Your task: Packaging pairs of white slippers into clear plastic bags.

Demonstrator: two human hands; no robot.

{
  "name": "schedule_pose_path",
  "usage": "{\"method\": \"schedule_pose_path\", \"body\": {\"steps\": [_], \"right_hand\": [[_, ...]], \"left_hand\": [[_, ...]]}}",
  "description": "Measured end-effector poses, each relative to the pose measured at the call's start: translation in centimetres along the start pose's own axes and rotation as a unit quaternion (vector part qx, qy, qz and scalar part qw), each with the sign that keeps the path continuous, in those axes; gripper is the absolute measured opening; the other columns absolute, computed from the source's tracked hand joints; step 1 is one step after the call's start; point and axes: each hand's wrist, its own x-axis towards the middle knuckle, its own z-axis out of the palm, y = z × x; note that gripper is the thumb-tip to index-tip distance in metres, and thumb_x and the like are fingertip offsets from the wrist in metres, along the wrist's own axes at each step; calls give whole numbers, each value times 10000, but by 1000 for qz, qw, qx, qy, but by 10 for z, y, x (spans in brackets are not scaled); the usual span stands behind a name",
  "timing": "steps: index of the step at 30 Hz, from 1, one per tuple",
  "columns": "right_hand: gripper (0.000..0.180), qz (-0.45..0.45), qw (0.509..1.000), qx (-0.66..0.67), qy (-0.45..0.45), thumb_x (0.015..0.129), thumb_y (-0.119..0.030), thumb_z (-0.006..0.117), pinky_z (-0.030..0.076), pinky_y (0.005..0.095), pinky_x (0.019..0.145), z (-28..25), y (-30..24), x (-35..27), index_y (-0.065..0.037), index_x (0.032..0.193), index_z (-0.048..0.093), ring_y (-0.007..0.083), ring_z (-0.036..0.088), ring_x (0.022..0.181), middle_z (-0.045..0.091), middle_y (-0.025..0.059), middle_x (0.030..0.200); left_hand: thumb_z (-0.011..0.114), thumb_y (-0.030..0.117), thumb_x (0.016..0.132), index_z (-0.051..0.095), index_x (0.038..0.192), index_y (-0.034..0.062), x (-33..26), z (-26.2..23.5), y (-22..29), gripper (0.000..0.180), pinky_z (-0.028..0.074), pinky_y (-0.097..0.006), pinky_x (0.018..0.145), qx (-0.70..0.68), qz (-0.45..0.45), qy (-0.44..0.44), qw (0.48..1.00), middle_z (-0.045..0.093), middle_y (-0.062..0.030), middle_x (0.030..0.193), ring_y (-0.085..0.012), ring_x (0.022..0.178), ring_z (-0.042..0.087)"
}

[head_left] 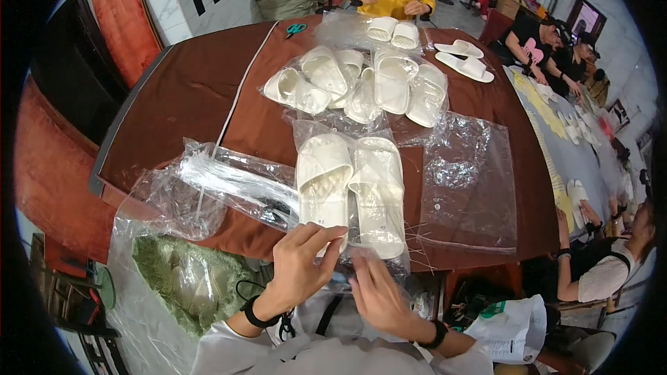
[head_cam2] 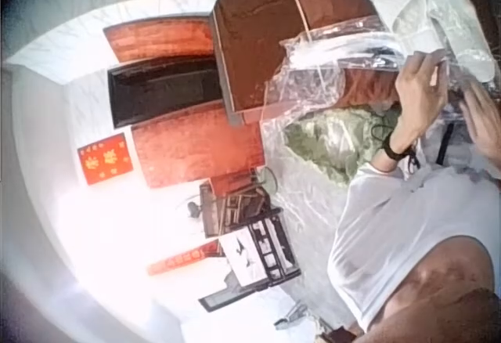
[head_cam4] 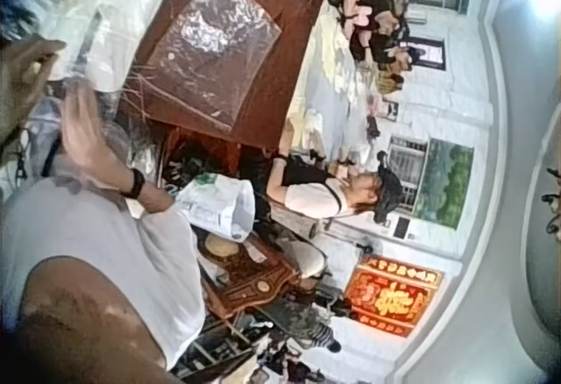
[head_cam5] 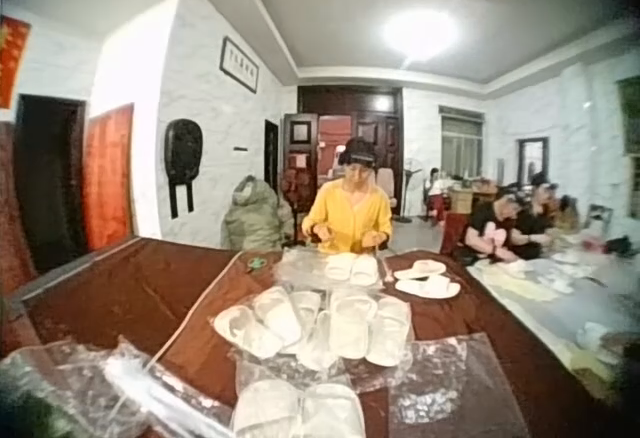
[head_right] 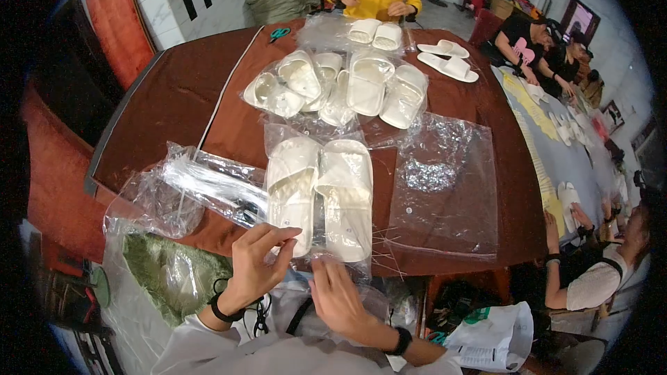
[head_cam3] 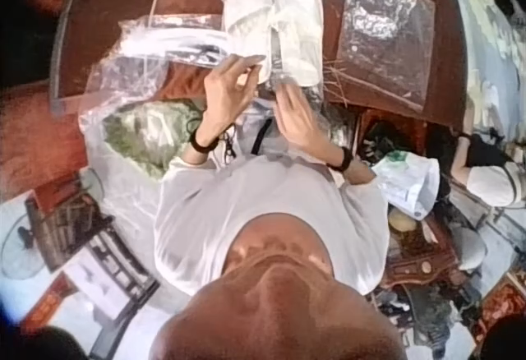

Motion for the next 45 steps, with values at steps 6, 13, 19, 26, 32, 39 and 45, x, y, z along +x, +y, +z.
{"method": "schedule_pose_path", "body": {"steps": [6, 13, 19, 26, 32, 39, 45], "right_hand": [[601, 8, 993, -103, 63, 901, -226, 637, 386, 533, 996, 40, 56, 77, 94, 1347, 391, 526, 448, 1183, 464, 347, 1279], [433, 80, 975, -103, 181, 839, -359, 704, 392, 525, 828, 69, 97, 105, 34, 988, 598, 429, 506, 986, 538, 234, 1089], [392, 148, 970, -28, 189, 799, -352, 718, 413, 487, 772, 58, 99, 115, 22, 701, 653, 393, 542, 881, 608, 213, 827], [416, 135, 969, 8, 205, 788, -341, 755, 416, 449, 657, 55, 97, 116, 24, 625, 638, 360, 543, 650, 600, 195, 627], [481, 136, 963, 22, 232, 801, -394, 777, 395, 407, 534, 51, 96, 115, 26, 612, 636, 307, 530, 480, 567, 162, 532], [375, 240, 929, 134, 247, 771, -289, 823, 401, 356, 516, 40, 80, 118, 41, 708, 657, 152, 541, 510, 593, 156, 560], [417, 175, 954, 113, 215, 795, -326, 786, 373, 367, 491, 16, 57, 110, -2, 609, 600, 208, 454, 463, 528, 124, 522]], "left_hand": [[696, -40, 786, 732, 1054, 71, 3, -13, 4, 292, 488, -297, 584, -52, -19, -62, 997, 648, -93, 743, -208, 635, 617], [768, 151, 832, 580, 1320, 92, 10, -34, -12, 526, 540, -300, 680, -152, -58, -380, 911, 723, -64, 875, -168, 725, 664], [756, 242, 855, 529, 1327, 51, 55, -45, -78, 557, 537, -301, 682, -75, -124, -187, 972, 707, -92, 917, -176, 764, 680], [714, 393, 873, 514, 1293, -31, 96, 8, -218, 630, 545, -336, 696, 125, -98, 16, 987, 698, -205, 923, -224, 764, 681], [702, 372, 863, 669, 1052, -41, 108, 32, -208, 455, 535, -359, 687, -38, -244, -164, 955, 699, -179, 821, -257, 722, 685], [681, 218, 887, 691, 941, -30, 95, 23, -181, 254, 513, -345, 622, -50, -133, -25, 990, 697, -122, 771, -175, 684, 661], [585, 162, 976, 651, 906, 19, 97, -3, -179, 172, 430, -235, 537, -250, -223, 17, 942, 625, -1, 715, -59, 619, 563]]}}
